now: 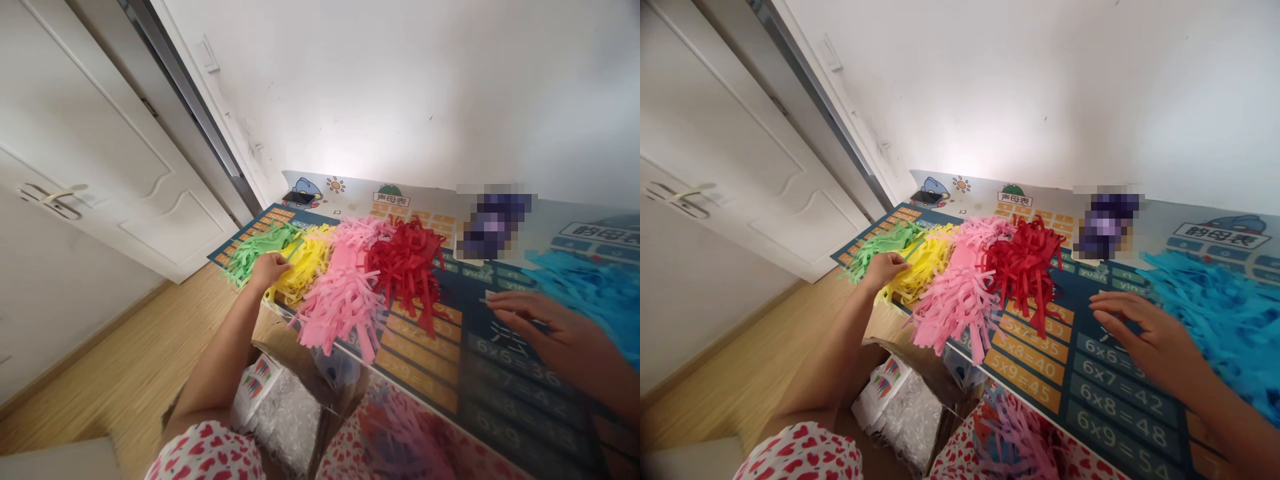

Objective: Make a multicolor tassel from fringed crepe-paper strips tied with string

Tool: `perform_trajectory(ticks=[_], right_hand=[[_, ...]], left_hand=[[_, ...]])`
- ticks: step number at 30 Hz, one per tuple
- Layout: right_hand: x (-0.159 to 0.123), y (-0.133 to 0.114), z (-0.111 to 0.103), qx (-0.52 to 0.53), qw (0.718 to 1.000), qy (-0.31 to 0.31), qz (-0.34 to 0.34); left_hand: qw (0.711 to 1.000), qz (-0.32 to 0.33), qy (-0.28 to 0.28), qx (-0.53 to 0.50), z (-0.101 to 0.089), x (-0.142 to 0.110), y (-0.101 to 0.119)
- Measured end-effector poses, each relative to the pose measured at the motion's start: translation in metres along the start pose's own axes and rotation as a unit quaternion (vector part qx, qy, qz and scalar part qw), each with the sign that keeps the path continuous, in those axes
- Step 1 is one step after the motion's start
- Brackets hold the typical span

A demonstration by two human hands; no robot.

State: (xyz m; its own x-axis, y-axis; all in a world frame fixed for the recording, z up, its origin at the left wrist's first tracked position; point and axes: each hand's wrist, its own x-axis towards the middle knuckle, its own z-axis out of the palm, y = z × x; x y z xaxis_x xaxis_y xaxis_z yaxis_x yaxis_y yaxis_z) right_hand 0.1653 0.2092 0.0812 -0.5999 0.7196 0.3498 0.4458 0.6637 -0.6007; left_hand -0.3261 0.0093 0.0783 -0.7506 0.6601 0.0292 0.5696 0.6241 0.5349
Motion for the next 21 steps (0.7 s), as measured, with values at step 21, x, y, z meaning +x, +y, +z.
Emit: perform_trajectory(ticks=[21], right_hand=[[0.138,-0.201,0.250,0.026,0.942,-0.239,-0.234]], left_hand=[[0.958,-0.008,-0.087,-0.273,0.000,-0.001,0.004]])
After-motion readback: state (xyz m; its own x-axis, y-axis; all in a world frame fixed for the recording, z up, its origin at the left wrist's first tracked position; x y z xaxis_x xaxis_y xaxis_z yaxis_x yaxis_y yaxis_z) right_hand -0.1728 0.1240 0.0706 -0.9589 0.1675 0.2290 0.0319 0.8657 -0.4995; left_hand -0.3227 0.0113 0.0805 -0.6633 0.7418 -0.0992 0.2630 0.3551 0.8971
